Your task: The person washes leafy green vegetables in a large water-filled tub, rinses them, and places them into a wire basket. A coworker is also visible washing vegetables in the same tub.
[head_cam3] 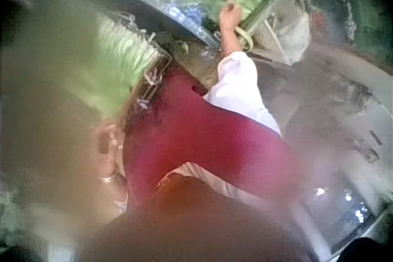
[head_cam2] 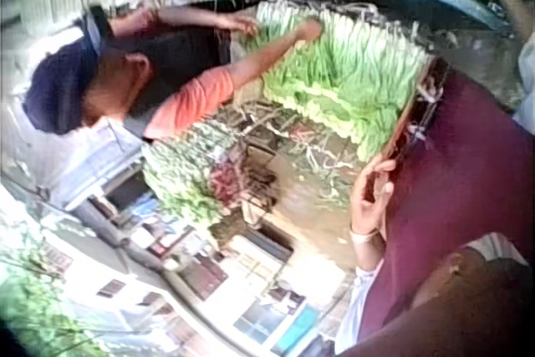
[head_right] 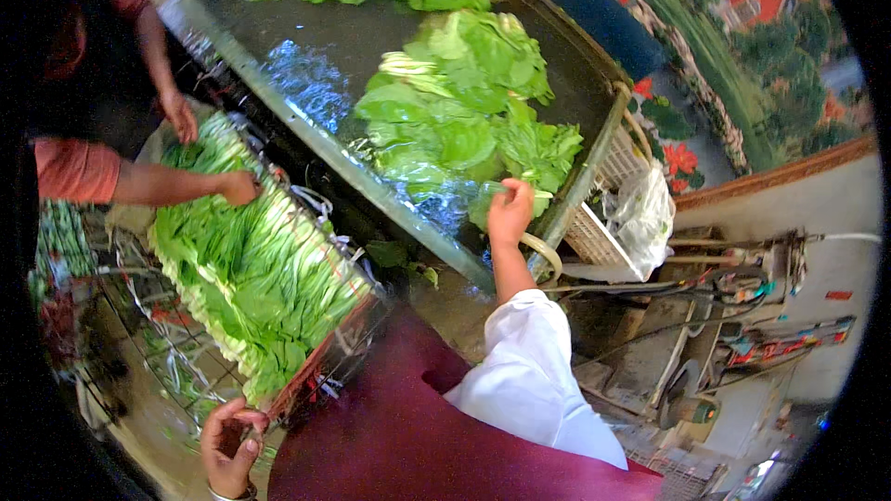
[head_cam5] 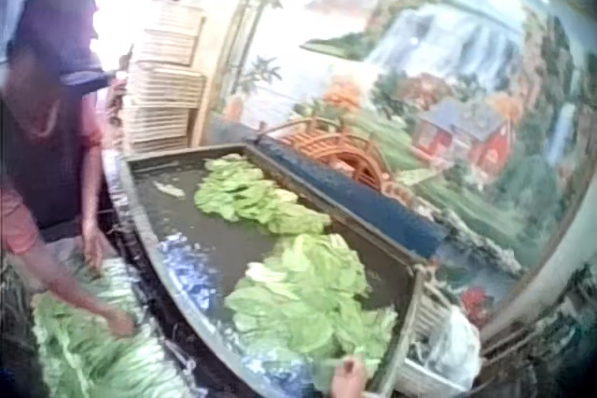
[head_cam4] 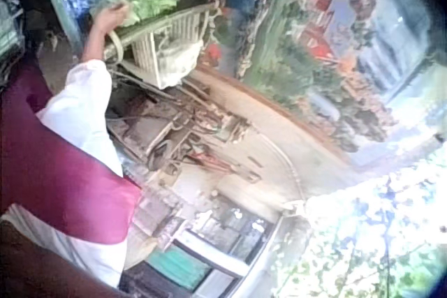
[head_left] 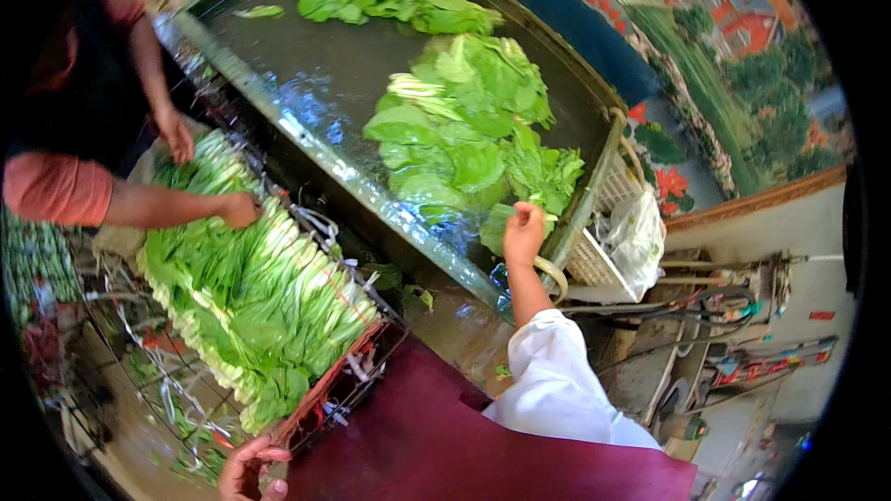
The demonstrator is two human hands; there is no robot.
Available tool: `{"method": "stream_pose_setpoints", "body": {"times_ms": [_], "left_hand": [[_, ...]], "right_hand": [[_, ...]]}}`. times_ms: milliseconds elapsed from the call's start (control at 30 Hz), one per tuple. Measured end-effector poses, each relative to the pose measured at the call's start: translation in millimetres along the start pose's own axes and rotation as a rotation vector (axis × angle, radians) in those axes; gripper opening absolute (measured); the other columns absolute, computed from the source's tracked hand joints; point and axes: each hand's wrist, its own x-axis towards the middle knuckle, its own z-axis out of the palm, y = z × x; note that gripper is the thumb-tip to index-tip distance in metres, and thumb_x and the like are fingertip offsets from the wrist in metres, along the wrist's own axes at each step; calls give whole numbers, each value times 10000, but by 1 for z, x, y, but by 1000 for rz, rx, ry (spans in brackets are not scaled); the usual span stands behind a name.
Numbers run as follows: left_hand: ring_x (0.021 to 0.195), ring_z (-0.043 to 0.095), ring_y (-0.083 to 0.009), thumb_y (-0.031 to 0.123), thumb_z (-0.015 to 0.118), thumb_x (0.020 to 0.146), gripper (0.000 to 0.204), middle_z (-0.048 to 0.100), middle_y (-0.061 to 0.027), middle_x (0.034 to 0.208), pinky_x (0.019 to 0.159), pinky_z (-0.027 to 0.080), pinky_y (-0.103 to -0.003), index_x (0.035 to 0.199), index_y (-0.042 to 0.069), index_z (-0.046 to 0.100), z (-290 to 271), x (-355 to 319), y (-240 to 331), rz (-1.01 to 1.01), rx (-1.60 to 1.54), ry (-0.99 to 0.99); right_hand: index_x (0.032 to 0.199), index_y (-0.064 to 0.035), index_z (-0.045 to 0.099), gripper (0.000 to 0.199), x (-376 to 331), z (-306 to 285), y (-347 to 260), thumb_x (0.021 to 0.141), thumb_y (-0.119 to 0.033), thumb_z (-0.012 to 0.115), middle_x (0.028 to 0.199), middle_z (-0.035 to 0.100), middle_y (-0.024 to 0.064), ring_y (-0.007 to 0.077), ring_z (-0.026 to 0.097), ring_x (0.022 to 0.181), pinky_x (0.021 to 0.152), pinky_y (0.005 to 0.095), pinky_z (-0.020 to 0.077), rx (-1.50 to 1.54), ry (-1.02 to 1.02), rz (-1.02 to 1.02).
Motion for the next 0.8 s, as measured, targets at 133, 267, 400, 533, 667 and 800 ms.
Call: {"method": "stream_pose_setpoints", "body": {"times_ms": [133,267,400,533,667,800], "left_hand": [[1152,598,-225,168,648,973,514,629,-115,1247,1046,465,-389,1415,-13,460,46,22,40,-168,80,-133],[1181,599,-306,232,647,972,561,616,-200,1280,1052,462,-429,1418,-43,447,84,30,60,-213,134,-26],[955,641,-188,64,653,923,458,672,-136,1093,792,533,-306,1350,-21,509,108,40,63,-43,190,-58],[1032,638,-197,20,662,881,482,673,-136,1119,938,494,-346,1344,-5,530,126,47,69,-21,427,-168],[1082,631,-200,50,674,894,476,674,-126,1133,987,466,-348,1346,-2,534,136,50,72,42,448,-188],[1095,628,-196,79,687,903,479,675,-113,1137,971,477,-341,1350,-1,532,133,39,61,-111,387,-67]], "right_hand": [[1106,25,562,338,53,-15,26,804,-74,678,1188,574,231,364,531,1160,974,435,447,-431,294,-61],[1128,30,554,418,56,-20,-16,740,-70,673,1217,547,260,406,488,1221,1034,460,422,-417,132,-76],[1111,-57,572,444,41,-27,3,689,-93,704,1161,594,190,393,534,1182,991,451,455,-381,-771,-582],[1245,-139,548,566,64,-30,2,729,-205,769,1001,647,157,373,611,1038,861,470,502,-340,-734,-1037],[1269,-197,624,597,100,-41,-23,697,-189,794,940,707,160,366,678,933,835,450,543,-675,-1248,-695],[1016,-105,750,259,186,-105,-44,759,-75,761,1004,742,86,238,700,907,815,360,556,-153,-1175,-372]]}}
